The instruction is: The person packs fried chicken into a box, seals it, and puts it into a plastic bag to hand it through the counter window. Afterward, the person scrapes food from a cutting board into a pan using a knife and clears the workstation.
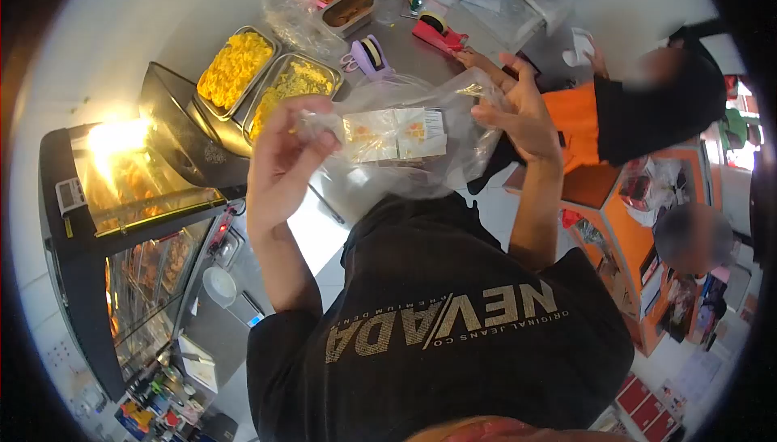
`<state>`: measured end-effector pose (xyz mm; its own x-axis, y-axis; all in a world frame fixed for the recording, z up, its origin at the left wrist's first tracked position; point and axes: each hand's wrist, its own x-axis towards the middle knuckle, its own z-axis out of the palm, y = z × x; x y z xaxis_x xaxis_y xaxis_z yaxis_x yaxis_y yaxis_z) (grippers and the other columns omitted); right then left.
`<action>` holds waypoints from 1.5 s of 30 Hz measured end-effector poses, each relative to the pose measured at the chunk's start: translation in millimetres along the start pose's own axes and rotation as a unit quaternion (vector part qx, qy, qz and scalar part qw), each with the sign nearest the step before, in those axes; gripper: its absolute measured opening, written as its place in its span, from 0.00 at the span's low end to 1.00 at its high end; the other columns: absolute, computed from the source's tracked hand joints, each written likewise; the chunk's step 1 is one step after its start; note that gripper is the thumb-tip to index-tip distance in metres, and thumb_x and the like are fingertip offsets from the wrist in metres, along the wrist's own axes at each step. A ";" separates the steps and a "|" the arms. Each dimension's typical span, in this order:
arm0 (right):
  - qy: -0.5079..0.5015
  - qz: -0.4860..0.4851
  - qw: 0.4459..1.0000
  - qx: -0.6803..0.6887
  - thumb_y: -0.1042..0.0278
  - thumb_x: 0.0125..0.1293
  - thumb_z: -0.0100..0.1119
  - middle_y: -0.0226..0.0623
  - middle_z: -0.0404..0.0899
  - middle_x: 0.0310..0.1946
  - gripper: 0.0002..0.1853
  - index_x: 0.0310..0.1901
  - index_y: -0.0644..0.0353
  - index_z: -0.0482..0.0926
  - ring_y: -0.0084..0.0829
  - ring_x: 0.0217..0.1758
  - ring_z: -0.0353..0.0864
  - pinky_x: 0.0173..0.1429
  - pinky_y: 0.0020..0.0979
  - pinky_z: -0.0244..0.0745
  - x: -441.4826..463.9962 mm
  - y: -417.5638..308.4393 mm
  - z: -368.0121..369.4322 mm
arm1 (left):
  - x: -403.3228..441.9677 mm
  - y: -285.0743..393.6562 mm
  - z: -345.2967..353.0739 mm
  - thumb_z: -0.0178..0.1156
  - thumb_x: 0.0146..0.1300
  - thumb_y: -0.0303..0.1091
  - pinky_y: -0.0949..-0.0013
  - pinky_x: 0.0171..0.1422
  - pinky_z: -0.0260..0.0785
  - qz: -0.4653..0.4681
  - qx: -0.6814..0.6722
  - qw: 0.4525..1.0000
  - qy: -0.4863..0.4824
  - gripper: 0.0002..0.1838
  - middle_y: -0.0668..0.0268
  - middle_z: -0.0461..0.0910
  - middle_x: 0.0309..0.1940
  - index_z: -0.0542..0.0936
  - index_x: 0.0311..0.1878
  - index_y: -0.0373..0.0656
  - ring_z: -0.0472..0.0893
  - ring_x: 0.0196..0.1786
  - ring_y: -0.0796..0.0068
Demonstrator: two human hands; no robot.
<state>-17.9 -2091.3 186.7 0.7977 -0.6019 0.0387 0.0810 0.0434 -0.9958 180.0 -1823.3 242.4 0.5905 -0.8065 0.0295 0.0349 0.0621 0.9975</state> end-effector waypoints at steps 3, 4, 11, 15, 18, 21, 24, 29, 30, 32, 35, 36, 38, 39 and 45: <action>0.021 -0.021 0.877 -0.480 0.76 0.61 0.64 0.58 0.78 0.54 0.35 0.66 0.68 0.57 0.52 0.53 0.81 0.56 0.41 0.76 6.6 -28.6 -17.5 | 6.6 5.9 -20.1 0.56 0.68 0.16 0.70 0.60 0.75 -0.003 0.003 1.000 -0.011 0.17 0.65 0.74 0.55 0.72 0.59 0.35 0.79 0.48 0.79; 0.055 -0.042 0.833 -0.549 0.75 0.61 0.66 0.53 0.80 0.47 0.32 0.64 0.63 0.61 0.47 0.51 0.80 0.55 0.41 0.74 6.7 -40.0 -15.5 | 7.4 7.1 -25.0 0.57 0.68 0.18 0.68 0.61 0.76 -0.015 0.005 1.000 -0.025 0.17 0.64 0.74 0.56 0.72 0.59 0.34 0.78 0.51 0.80; -0.097 0.076 0.974 -0.190 0.68 0.67 0.64 0.41 0.81 0.47 0.27 0.62 0.64 0.62 0.31 0.45 0.82 0.50 0.36 0.77 16.1 -37.3 18.0 | 1.3 5.2 -15.4 0.54 0.73 0.31 0.59 0.67 0.69 0.026 0.062 0.994 -0.087 0.25 0.55 0.76 0.60 0.63 0.70 0.36 0.76 0.63 0.61; -0.223 0.024 0.973 -0.062 0.65 0.64 0.69 0.43 0.76 0.55 0.36 0.63 0.68 0.54 0.33 0.61 0.75 0.63 0.34 0.73 -5.0 -10.6 95.7 | -6.6 20.9 36.7 0.52 0.76 0.37 0.56 0.69 0.64 0.020 0.150 0.978 -0.141 0.37 0.50 0.76 0.57 0.44 0.78 0.37 0.76 0.62 0.55; -0.192 -0.056 0.978 -0.053 0.66 0.66 0.67 0.48 0.76 0.56 0.36 0.63 0.70 0.51 0.32 0.64 0.74 0.66 0.34 0.72 -7.0 3.4 112.3 | -3.7 32.0 54.1 0.53 0.74 0.42 0.55 0.66 0.66 0.173 0.335 0.914 -0.150 0.41 0.45 0.77 0.55 0.43 0.78 0.35 0.78 0.60 0.46; -0.168 0.091 0.980 0.050 0.67 0.69 0.64 0.50 0.77 0.55 0.32 0.62 0.70 0.52 0.32 0.60 0.79 0.64 0.35 0.73 -11.6 -38.2 118.2 | -6.4 60.0 32.1 0.55 0.73 0.47 0.56 0.63 0.70 0.181 0.349 0.901 -0.184 0.41 0.44 0.81 0.50 0.49 0.77 0.33 0.80 0.56 0.42; -0.057 0.154 0.984 0.064 0.64 0.65 0.69 0.47 0.75 0.54 0.38 0.65 0.71 0.55 0.29 0.57 0.77 0.65 0.35 0.71 -14.1 -54.8 108.3 | -24.1 50.3 -35.6 0.51 0.73 0.57 0.58 0.58 0.72 0.075 0.228 0.958 -0.156 0.39 0.48 0.85 0.45 0.60 0.74 0.35 0.83 0.57 0.52; -0.042 0.067 0.968 0.239 0.75 0.62 0.68 0.46 0.79 0.52 0.31 0.63 0.70 0.61 0.29 0.51 0.80 0.60 0.34 0.74 -28.2 -65.1 88.2 | -17.3 -124.3 -100.3 0.41 0.75 0.64 0.60 0.62 0.68 -0.209 -0.034 0.976 0.053 0.35 0.57 0.85 0.47 0.72 0.65 0.41 0.81 0.51 0.69; -0.060 0.059 0.969 0.231 0.76 0.60 0.69 0.46 0.79 0.52 0.33 0.64 0.70 0.62 0.29 0.51 0.79 0.60 0.33 0.73 -40.8 -83.1 92.8 | -23.1 -196.9 -94.9 0.43 0.75 0.64 0.63 0.58 0.70 -0.248 -0.046 0.963 0.099 0.34 0.60 0.84 0.47 0.73 0.64 0.42 0.80 0.49 0.71; -0.064 0.077 0.978 0.182 0.75 0.59 0.69 0.46 0.79 0.52 0.36 0.66 0.71 0.60 0.29 0.51 0.77 0.60 0.31 0.72 -55.3 -116.7 94.1 | -23.8 -296.6 -56.2 0.46 0.74 0.62 0.67 0.41 0.72 -0.365 -0.084 0.907 0.192 0.25 0.69 0.77 0.33 0.77 0.44 0.49 0.77 0.37 0.73; -0.047 0.045 0.988 0.139 0.70 0.57 0.71 0.55 0.76 0.51 0.42 0.69 0.71 0.58 0.33 0.51 0.75 0.59 0.37 0.70 -80.5 -133.1 84.3 | -32.3 -318.7 11.9 0.44 0.71 0.68 0.47 0.58 0.71 -0.398 -0.492 0.774 0.017 0.33 0.58 0.78 0.51 0.76 0.55 0.46 0.78 0.54 0.57; -0.043 0.028 0.990 0.129 0.67 0.56 0.71 0.59 0.74 0.50 0.44 0.70 0.71 0.57 0.35 0.51 0.73 0.59 0.40 0.69 -88.4 -134.8 78.6 | -28.8 -274.9 37.2 0.43 0.70 0.68 0.43 0.68 0.67 -0.381 -0.579 0.721 -0.020 0.38 0.53 0.77 0.61 0.74 0.64 0.43 0.77 0.63 0.52; -0.012 0.014 0.996 0.085 0.67 0.57 0.70 0.60 0.74 0.51 0.42 0.69 0.70 0.57 0.35 0.51 0.73 0.56 0.38 0.68 -103.7 -137.0 65.2 | -21.4 -284.4 59.2 0.42 0.71 0.67 0.43 0.75 0.59 -0.389 -0.596 0.694 -0.109 0.40 0.51 0.69 0.69 0.68 0.71 0.42 0.69 0.70 0.50; 0.000 0.009 0.998 0.066 0.67 0.58 0.70 0.60 0.74 0.51 0.42 0.69 0.70 0.57 0.34 0.51 0.73 0.55 0.37 0.68 -110.6 -136.6 57.3 | -20.3 -292.5 68.4 0.42 0.71 0.66 0.43 0.79 0.55 -0.392 -0.603 0.678 -0.149 0.41 0.50 0.65 0.73 0.64 0.74 0.41 0.66 0.74 0.48; 0.058 -0.038 0.993 0.092 0.66 0.59 0.70 0.54 0.73 0.51 0.35 0.63 0.65 0.61 0.36 0.52 0.74 0.55 0.37 0.67 -134.4 -123.4 3.6 | 15.1 -296.0 126.0 0.43 0.72 0.61 0.42 0.74 0.62 -0.446 -0.518 0.705 -0.189 0.36 0.53 0.72 0.68 0.68 0.71 0.41 0.73 0.69 0.50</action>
<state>-133.0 -2012.8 304.7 0.7110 -0.6971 0.0923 0.2551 0.1334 -0.9577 77.0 -1927.9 -44.3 -0.2895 -0.8827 -0.3701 0.9420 -0.3312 0.0532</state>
